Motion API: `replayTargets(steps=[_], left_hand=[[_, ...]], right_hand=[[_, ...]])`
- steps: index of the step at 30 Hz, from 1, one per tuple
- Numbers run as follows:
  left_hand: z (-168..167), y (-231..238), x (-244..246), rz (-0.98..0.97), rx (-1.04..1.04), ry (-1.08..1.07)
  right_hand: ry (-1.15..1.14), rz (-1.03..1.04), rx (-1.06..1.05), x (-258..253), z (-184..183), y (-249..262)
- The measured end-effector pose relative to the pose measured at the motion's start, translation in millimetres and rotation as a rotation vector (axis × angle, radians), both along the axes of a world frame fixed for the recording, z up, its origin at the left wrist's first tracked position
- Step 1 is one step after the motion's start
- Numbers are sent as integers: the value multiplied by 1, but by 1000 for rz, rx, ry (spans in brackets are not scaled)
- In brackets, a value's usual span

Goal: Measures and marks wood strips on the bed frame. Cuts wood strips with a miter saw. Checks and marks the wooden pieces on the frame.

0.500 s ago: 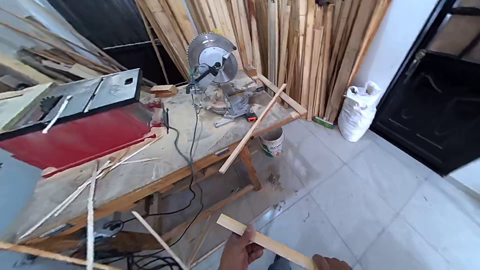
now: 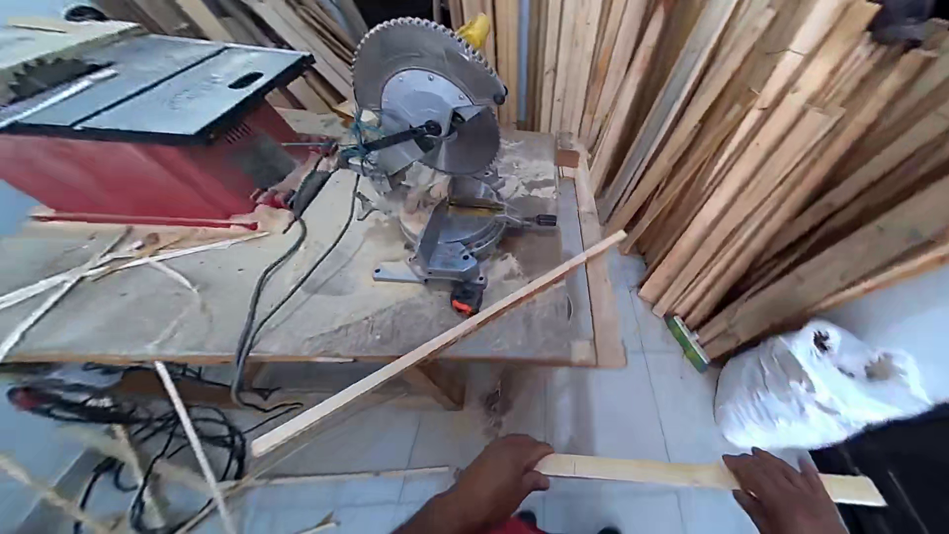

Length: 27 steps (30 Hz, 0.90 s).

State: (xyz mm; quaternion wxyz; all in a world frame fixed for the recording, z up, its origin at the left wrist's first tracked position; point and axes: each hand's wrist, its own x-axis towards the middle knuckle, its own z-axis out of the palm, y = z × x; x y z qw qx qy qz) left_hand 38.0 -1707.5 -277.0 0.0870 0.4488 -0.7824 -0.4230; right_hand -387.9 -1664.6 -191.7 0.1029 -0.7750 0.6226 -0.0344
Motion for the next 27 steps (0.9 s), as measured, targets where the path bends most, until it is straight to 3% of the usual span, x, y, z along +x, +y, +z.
replayTargets(steps=[2, 5, 10, 14, 18, 21, 24, 27], left_hand=[[-2, -43, -44, 170, -101, 13], [-8, -117, -78, 571, -243, -40], [2, -215, -62, 1215, -270, -226], [14, -304, -11, 1508, -248, -367], [1, -397, 51, 1638, -174, -476], [-16, -454, 88, 1708, -204, -548], [-27, -491, 95, 1867, -244, -575], [-34, -498, 97, 1952, -312, -554]], right_hand=[[22, 51, -104, -45, 6, -82], [-85, 121, -468, -86, -7, -215], [-291, 471, -520, -53, -3, -413], [-346, 795, -533, 23, 50, -536], [-391, 1058, -692, 122, 131, -635], [-380, 1134, -772, 208, 185, -695], [-315, 1182, -707, 310, 231, -734], [-38, 1237, -528, 413, 255, -750]])
